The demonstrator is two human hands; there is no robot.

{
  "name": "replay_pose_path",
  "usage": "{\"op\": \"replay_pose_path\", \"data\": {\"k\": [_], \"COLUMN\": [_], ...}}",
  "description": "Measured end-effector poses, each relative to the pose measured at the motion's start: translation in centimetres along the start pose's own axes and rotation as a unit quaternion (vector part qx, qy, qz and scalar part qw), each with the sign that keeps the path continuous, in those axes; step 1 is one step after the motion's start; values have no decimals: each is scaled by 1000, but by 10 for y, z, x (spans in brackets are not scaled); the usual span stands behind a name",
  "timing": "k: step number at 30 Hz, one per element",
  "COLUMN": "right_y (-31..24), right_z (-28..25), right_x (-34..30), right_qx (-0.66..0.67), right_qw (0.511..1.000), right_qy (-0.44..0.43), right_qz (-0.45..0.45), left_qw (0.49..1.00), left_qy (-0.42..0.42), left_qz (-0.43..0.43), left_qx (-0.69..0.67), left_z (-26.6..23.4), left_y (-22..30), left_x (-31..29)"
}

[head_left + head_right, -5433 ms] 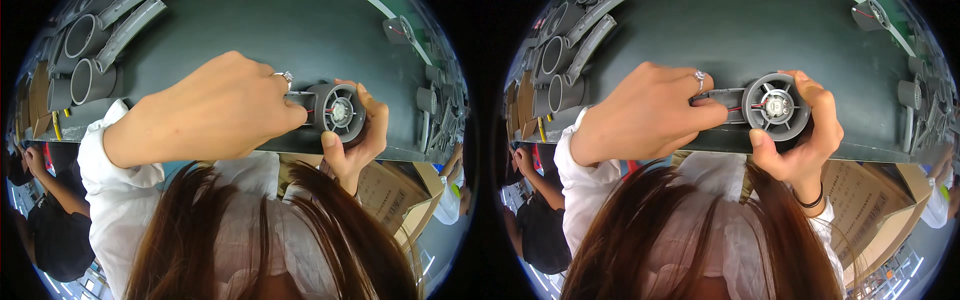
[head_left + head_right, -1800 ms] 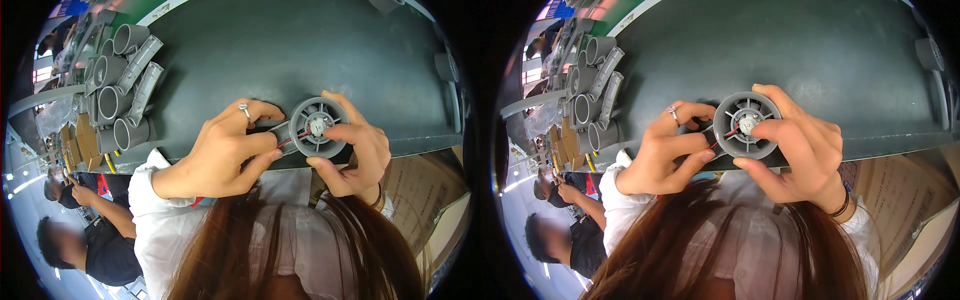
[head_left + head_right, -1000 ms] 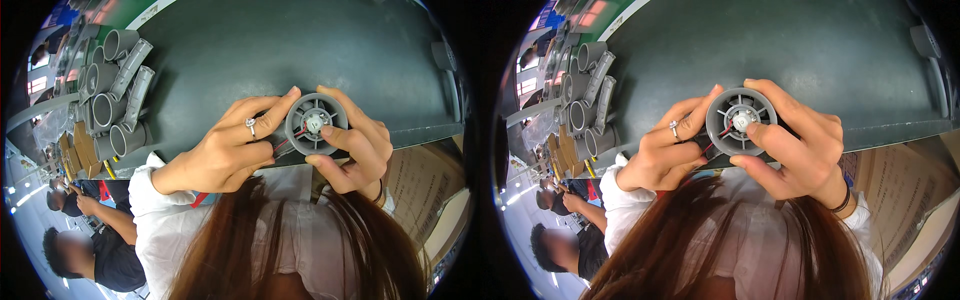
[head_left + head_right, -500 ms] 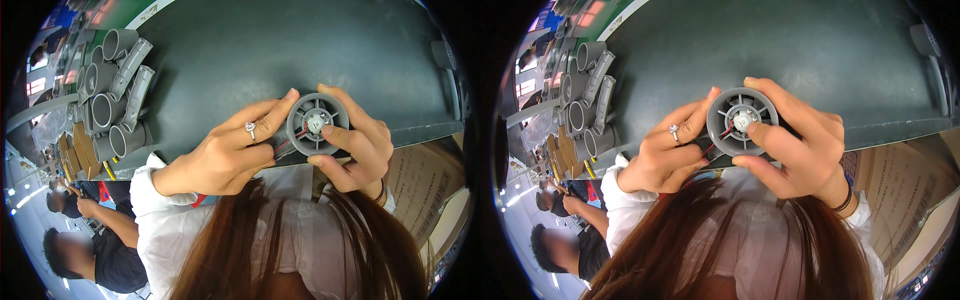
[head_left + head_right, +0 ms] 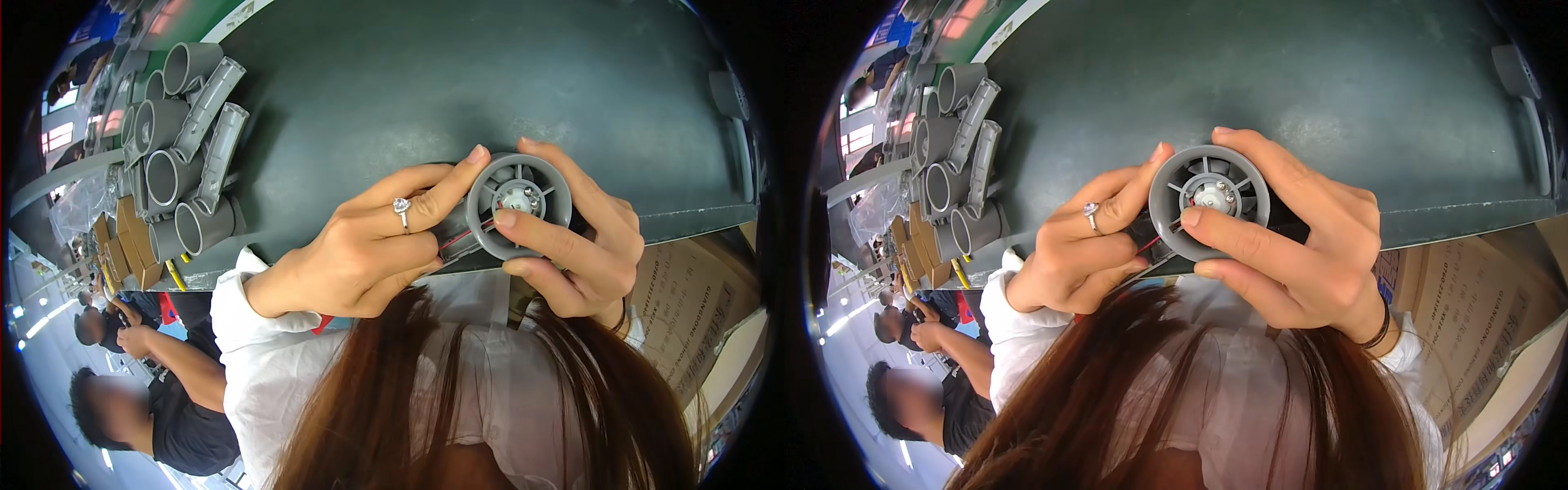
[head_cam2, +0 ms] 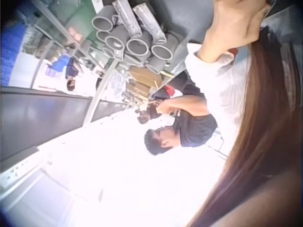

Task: Assembling plastic housings and internal components of hair dryers on a factory production line.

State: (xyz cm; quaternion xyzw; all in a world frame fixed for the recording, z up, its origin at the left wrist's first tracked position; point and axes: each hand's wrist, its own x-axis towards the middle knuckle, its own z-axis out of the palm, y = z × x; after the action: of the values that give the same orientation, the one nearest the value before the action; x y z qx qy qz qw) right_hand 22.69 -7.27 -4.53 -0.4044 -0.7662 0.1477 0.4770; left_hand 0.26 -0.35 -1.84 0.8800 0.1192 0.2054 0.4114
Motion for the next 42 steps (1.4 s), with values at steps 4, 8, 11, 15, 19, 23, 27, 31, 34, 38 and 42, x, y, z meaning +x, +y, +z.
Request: {"op": "replay_pose_path", "data": {"k": [4,8,11,15,19,23,27,31,34,38,42], "right_y": [2,5,10,8,3,-5,-5,-10,-9,-8,-3], "right_z": [2,0,0,-7,-6,-1,3,-4,-7,-3,-18], "right_x": [-1,3,6,8,7,1,-5,-1,0,-1,-17], "right_qx": [7,13,13,12,-15,-14,61,93,109,141,136], "right_qw": [1000,1000,1000,1000,992,986,962,951,946,949,934], "right_qy": [4,2,15,23,61,109,160,174,182,198,253], "right_qz": [-4,-12,-22,9,107,122,213,237,247,200,213], "left_qw": [1000,999,998,996,989,970,936,861,792,724,693], "left_qy": [-1,-6,-3,-4,32,91,226,373,441,513,518], "left_qz": [10,35,44,-80,-122,-208,-190,-169,-195,-122,-102], "left_qx": [5,29,36,22,73,84,192,303,374,444,492], "left_z": [-1,-4,-6,-6,10,27,3,-59,-107,-153,-111], "left_y": [-2,-4,-3,16,17,27,-26,-105,-183,-224,-170], "left_x": [-1,3,7,4,-7,2,47,130,176,193,236]}}
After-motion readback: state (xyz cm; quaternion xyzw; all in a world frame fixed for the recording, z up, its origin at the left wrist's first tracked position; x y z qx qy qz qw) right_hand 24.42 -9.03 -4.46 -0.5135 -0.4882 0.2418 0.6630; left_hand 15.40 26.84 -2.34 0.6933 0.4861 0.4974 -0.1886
